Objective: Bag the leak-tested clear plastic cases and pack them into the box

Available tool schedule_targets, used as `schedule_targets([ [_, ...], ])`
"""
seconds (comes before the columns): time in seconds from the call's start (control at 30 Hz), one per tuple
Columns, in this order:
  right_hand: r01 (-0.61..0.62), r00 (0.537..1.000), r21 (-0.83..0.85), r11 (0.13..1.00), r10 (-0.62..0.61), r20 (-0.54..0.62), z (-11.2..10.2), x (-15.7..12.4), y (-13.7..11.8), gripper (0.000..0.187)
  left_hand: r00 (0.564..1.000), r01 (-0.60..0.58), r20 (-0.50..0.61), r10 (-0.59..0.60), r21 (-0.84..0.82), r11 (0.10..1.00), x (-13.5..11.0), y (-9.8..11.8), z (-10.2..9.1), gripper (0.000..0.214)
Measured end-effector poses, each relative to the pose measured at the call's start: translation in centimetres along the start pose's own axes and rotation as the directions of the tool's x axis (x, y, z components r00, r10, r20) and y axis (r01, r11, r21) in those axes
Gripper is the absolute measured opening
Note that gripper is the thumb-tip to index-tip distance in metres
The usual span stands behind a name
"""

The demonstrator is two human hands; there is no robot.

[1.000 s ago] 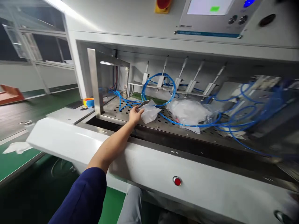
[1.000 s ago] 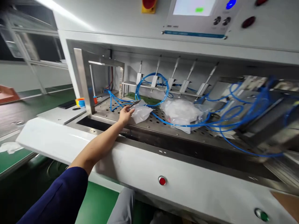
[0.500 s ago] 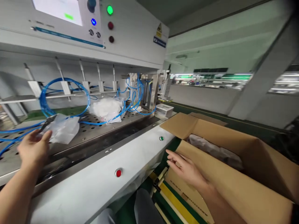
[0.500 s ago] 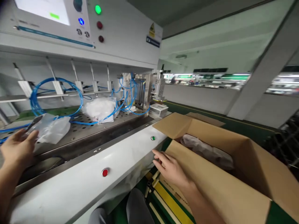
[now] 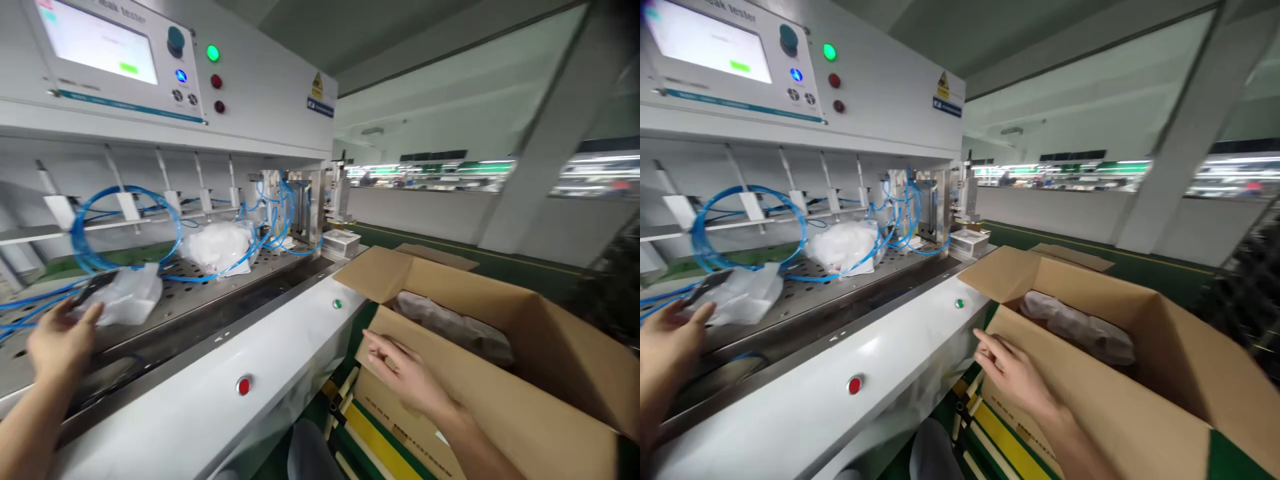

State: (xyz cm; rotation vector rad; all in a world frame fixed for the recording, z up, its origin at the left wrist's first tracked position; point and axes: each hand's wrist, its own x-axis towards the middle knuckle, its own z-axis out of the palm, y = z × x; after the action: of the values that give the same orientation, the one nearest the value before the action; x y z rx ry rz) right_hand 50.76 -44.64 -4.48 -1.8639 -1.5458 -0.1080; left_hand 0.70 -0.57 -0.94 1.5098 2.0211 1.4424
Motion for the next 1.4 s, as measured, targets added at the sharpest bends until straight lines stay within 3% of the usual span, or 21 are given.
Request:
schedule_targets([
  [0.03,-0.012,1.000,-0.012,1.000,0.011,-0.010,0.0,-0.3,0.4,0.039,0.999,0.021,-0.024,-0.024,-0.122,0.992,-0.7,0.9,-0.2,0.071],
  [0.1,-0.041,0.999,-0.039,0.998,0.040,-0.014,0.4,-0.6,1.7,0.043,0.998,-0.064,0.001,0.067,-0.277,0.959,-1.6,2.2,-0.2,0.074],
  [0.23,-0.006,0.999,-0.059,0.998,0.003,-0.045,2.3,0.5,5.0,0.051,0.994,-0.113,-0.032,0.109,-0.314,0.942,-0.8,2.1,0.6,0.074],
  [0.37,0.087,0.995,-0.019,0.996,-0.088,-0.046,3.9,2.2,4.4,0.051,0.994,-0.109,-0.042,0.101,-0.406,0.907,-0.4,1.3,0.9,0.071],
  [0.53,0.172,0.984,0.112,0.979,-0.175,0.020,5.0,5.5,-0.5,0.045,0.994,-0.077,0.016,0.106,-0.583,0.809,-1.4,2.2,1.3,0.069],
  [0.67,0.154,0.974,0.286,0.946,-0.193,0.116,7.4,9.7,-5.3,0.039,0.990,-0.001,0.095,0.104,-0.734,0.679,-2.4,3.5,1.7,0.073],
  [0.77,0.079,0.959,0.451,0.889,-0.190,0.208,10.7,13.2,-9.4,0.040,0.975,0.079,0.180,0.127,-0.824,0.561,-3.4,4.5,1.5,0.078],
  [0.9,-0.056,0.930,0.683,0.728,-0.211,0.301,15.9,17.3,-15.1,0.057,0.931,0.184,0.299,0.210,-0.880,0.438,-5.4,5.7,0.8,0.073],
  [1.1,-0.183,0.915,0.847,0.499,-0.228,0.332,22.5,21.0,-23.0,0.077,0.822,0.326,0.466,0.328,-0.857,0.400,-7.8,6.7,0.8,0.074],
  [1.23,-0.144,0.936,0.918,0.370,-0.249,0.248,25.0,22.0,-27.0,0.067,0.732,0.421,0.555,0.395,-0.825,0.378,-8.4,6.6,0.8,0.065],
  [1.33,0.009,0.960,0.933,0.360,-0.266,0.093,25.7,21.9,-28.6,0.068,0.681,0.475,0.582,0.444,-0.813,0.336,-8.8,6.5,0.9,0.055],
  [1.4,0.053,0.961,0.927,0.372,-0.272,0.054,25.9,21.7,-29.0,0.073,0.675,0.417,0.564,0.477,-0.824,0.384,-8.9,6.4,1.0,0.052],
])
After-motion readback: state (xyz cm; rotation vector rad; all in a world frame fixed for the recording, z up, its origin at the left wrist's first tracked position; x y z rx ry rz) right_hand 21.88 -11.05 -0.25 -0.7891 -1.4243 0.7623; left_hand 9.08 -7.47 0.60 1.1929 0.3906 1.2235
